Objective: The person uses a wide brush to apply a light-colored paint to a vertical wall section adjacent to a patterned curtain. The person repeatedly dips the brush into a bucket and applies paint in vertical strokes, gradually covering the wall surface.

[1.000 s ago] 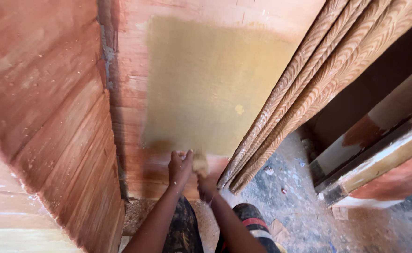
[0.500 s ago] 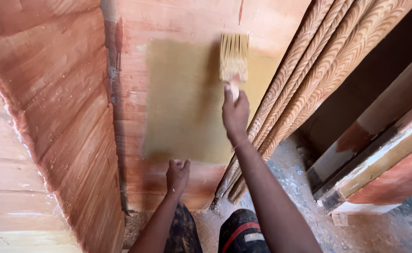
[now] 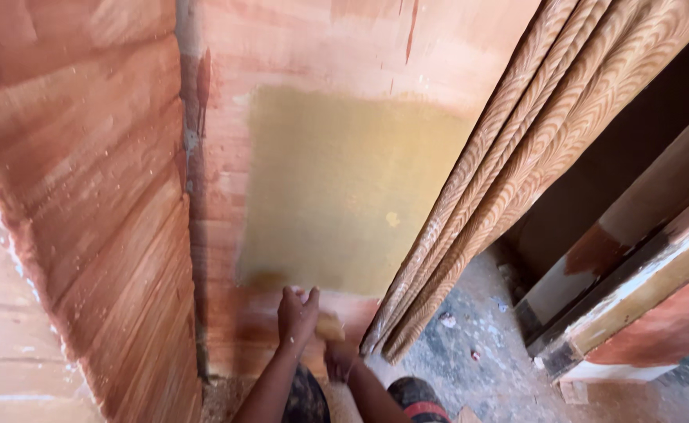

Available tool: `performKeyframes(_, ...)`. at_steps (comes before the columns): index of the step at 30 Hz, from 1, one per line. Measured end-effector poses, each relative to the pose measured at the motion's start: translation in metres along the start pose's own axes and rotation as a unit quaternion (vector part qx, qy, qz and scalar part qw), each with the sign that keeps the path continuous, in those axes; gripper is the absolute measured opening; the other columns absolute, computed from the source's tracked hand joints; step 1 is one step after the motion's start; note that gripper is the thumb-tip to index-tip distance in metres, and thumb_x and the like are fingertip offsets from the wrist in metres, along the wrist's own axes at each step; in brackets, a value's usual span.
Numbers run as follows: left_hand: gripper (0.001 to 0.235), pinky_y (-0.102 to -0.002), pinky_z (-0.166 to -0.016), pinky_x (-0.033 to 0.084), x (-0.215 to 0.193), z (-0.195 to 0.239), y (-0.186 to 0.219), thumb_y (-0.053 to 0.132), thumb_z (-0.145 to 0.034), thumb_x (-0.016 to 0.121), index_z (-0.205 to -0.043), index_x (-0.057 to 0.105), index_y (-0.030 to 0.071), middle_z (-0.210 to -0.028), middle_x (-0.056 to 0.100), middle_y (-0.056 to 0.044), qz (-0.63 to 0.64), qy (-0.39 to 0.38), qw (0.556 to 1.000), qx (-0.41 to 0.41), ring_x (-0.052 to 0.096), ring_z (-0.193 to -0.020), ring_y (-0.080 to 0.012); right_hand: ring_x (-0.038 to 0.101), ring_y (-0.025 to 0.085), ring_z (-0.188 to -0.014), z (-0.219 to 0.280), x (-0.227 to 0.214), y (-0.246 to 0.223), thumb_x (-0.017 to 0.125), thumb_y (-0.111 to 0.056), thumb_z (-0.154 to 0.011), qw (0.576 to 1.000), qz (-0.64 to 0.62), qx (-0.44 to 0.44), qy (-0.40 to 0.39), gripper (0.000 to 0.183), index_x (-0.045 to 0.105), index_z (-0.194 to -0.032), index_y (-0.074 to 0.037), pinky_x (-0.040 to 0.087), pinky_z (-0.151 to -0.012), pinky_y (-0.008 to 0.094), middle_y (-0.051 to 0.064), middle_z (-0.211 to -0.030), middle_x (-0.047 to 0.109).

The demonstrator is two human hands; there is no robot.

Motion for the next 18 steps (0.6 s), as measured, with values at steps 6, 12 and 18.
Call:
performKeyframes(6,0.052,-0.044,-0.093,0.054,0.007,-0.007,-0.004,0.043,-0.086,0.071,-0.113,0.06,-0.001,-0.109,0.073,-0.021,0.001,-0.022,0.999,-0.027,0.071,-0.104,-0.0372,0.039,0.014,-0.035,0.028,-0.008,-0.108,0.056,-0.043,-0.101,0.993,0.036,-0.11,0.026,0.036,0.058,-0.089,-0.01,0.03,-0.032,0.032,0.002,-0.054,0.049)
performKeyframes(12,0.053,-0.046,-0.096,0.052,0.008,-0.004,-0.004,0.042,-0.086,0.072,-0.116,0.059,-0.001,-0.116,0.071,-0.023,-0.038,-0.018,0.998,-0.035,0.068,-0.11,-0.0405,0.037,0.008,-0.038,0.168,-0.011,-0.322,0.055,-0.031,-0.101,0.951,-0.015,-0.308,0.031,0.021,0.055,-0.101,-0.01,0.029,-0.033,0.028,-0.002,-0.06,0.047)
performKeyframes(18,0.053,-0.045,-0.096,0.054,0.007,-0.003,-0.003,0.042,-0.086,0.071,-0.116,0.058,0.0,-0.114,0.073,-0.022,-0.019,-0.026,0.998,-0.045,0.07,-0.109,-0.0381,0.029,0.005,-0.039,0.251,-0.004,-0.404,0.056,-0.042,-0.103,0.922,-0.034,-0.384,0.017,0.03,0.054,-0.1,-0.013,0.021,-0.034,0.024,-0.003,-0.06,0.042)
Point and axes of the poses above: each hand's wrist, its own z-axis away from the middle knuckle, its own x-axis out of the palm, y = z × x, the point moved 9 cm from there along -z, towards the middle knuckle
